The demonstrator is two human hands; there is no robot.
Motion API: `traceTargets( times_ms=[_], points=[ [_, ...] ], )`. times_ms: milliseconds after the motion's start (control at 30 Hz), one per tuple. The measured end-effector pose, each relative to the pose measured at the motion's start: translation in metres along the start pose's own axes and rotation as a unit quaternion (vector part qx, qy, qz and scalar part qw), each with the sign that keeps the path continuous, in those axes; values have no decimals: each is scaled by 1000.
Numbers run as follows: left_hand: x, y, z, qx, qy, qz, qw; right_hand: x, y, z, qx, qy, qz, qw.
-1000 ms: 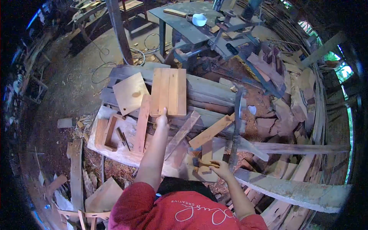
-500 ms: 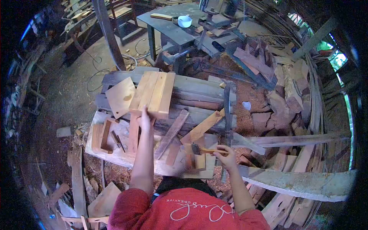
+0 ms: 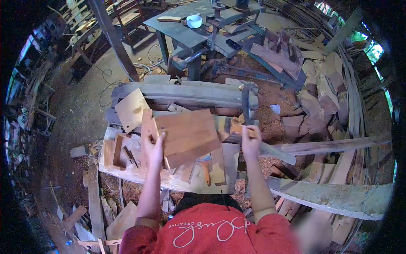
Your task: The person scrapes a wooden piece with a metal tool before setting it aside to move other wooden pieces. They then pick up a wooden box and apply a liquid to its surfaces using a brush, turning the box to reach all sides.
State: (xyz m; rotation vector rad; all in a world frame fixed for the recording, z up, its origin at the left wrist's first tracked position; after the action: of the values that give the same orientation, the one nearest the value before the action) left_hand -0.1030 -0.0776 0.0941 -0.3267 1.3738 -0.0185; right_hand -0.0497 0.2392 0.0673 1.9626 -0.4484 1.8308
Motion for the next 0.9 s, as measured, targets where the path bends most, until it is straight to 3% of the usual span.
traceTargets(
  times_ms=[67,133,167,233,267,300,333,367,500,567,600,667,800,867,900],
  points=[
    [-7,10,6,-1,-1,0,1000,19,21,3,48,-136,308,940],
    [-19,14,12,-21,33,-44,998,-2,33,6,127,-26,347,929],
    [-10,16,6,-20,42,-5,999,2,40,13,129,-25,347,929],
    [-8,20,6,-20,43,-9,999,21,60,30,193,-165,423,870],
    [-12,22,6,-18,46,-14,999,26,64,32,197,-164,422,869],
    [-15,23,8,-22,43,-16,999,25,65,32,219,-45,271,936],
    [-19,24,9,-28,46,-41,998,25,67,33,231,77,110,964],
    [-22,24,9,-34,50,-67,996,34,71,33,237,83,5,968],
    [-24,30,3,-25,33,-92,995,34,69,31,186,52,-51,980],
    [-21,31,-1,-33,31,-108,993,-6,58,28,130,160,-223,953],
    [-23,31,-1,-35,34,-106,993,-25,49,27,132,156,-223,953],
    [-21,30,1,-9,13,-59,998,-65,17,29,80,176,-173,966],
    [-16,27,0,-8,10,-59,998,-56,-27,8,24,110,153,982],
    [-21,28,2,-15,31,-74,997,-57,-25,-1,-3,121,96,988],
    [-24,29,4,-17,32,-72,997,-52,-21,-4,34,48,217,974]
  ],
)
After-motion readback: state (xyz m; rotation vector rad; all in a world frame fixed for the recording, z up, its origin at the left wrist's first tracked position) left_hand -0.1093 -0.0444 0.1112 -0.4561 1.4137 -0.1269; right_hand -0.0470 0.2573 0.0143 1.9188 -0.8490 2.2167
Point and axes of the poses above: each hand's wrist, its own z-axis away from the middle knuckle, its own y-axis out of the palm, x = y × z, the point moved 3 cm from there along -z, towards the middle knuckle, and after that the axes turned 7 degrees about x, right-handed, at the moved point
